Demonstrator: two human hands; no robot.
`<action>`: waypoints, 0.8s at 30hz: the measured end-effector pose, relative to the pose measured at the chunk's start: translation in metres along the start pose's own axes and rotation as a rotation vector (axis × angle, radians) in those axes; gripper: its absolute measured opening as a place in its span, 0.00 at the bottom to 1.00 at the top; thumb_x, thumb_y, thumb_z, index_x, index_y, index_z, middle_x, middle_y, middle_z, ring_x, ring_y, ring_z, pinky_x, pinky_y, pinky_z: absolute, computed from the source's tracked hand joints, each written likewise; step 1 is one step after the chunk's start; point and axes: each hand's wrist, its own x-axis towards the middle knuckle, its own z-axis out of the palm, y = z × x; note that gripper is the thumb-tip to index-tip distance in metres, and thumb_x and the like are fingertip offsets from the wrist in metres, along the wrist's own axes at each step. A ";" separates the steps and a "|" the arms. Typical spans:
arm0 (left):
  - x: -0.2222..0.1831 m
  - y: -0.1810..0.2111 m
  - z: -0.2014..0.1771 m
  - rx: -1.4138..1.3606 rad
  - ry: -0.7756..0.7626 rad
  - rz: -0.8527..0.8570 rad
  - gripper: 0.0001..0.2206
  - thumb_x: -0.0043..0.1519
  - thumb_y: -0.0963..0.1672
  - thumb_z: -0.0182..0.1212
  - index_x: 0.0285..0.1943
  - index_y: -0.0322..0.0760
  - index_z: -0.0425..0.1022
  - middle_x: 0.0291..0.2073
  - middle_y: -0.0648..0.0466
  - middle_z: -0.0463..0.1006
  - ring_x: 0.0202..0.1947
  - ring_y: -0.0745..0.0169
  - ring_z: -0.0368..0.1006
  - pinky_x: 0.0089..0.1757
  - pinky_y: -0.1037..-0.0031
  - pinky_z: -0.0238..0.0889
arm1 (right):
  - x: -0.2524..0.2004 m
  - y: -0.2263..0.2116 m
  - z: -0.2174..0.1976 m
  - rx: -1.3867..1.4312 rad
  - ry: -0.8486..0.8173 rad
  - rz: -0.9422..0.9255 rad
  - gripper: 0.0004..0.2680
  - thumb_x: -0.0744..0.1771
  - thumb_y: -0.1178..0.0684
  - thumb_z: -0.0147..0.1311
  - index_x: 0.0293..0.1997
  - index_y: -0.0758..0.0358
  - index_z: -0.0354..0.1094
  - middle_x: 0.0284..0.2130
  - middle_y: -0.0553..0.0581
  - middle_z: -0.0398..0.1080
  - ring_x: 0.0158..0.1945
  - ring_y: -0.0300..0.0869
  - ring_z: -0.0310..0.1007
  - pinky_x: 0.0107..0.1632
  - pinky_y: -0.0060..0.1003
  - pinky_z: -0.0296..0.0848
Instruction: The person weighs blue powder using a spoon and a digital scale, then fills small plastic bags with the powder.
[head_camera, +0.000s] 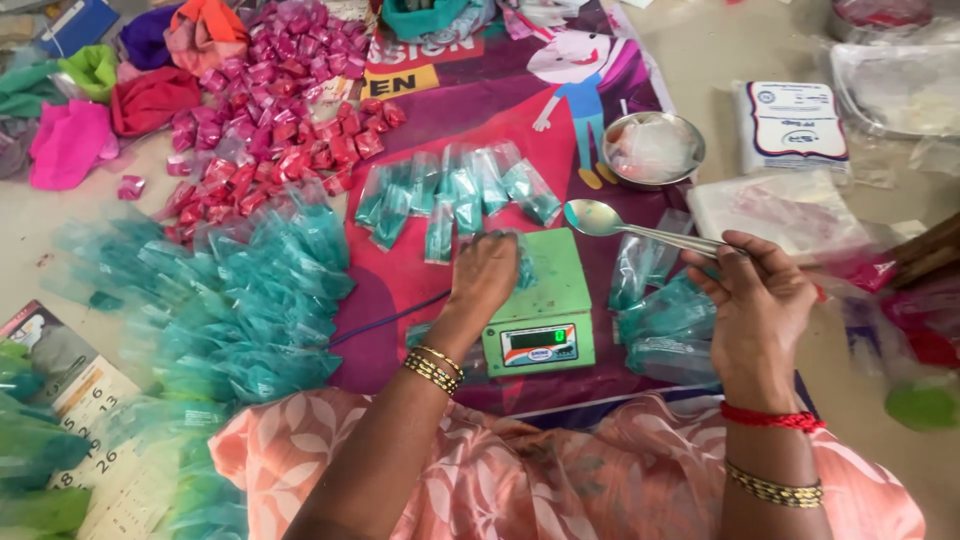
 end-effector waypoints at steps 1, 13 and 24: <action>0.000 0.009 -0.018 0.001 0.000 0.006 0.06 0.63 0.41 0.56 0.39 0.38 0.79 0.40 0.43 0.83 0.43 0.41 0.81 0.45 0.54 0.75 | 0.001 0.000 -0.001 0.002 0.005 -0.004 0.05 0.71 0.65 0.52 0.51 0.74 0.68 0.40 0.59 0.73 0.43 0.49 0.81 0.46 0.36 0.82; -0.019 -0.012 -0.093 -0.294 0.210 0.218 0.11 0.62 0.45 0.64 0.49 0.32 0.75 0.43 0.40 0.80 0.45 0.34 0.76 0.45 0.51 0.70 | 0.006 0.001 -0.009 0.069 -0.001 0.018 0.04 0.70 0.64 0.53 0.50 0.74 0.68 0.39 0.58 0.73 0.43 0.49 0.82 0.46 0.36 0.82; -0.147 -0.037 0.019 -0.110 -0.342 -0.367 0.32 0.51 0.49 0.74 0.67 0.52 0.65 0.67 0.43 0.57 0.63 0.31 0.63 0.50 0.47 0.69 | 0.006 0.016 -0.008 0.022 -0.010 0.039 0.04 0.70 0.65 0.52 0.49 0.74 0.68 0.36 0.56 0.72 0.42 0.50 0.82 0.46 0.37 0.83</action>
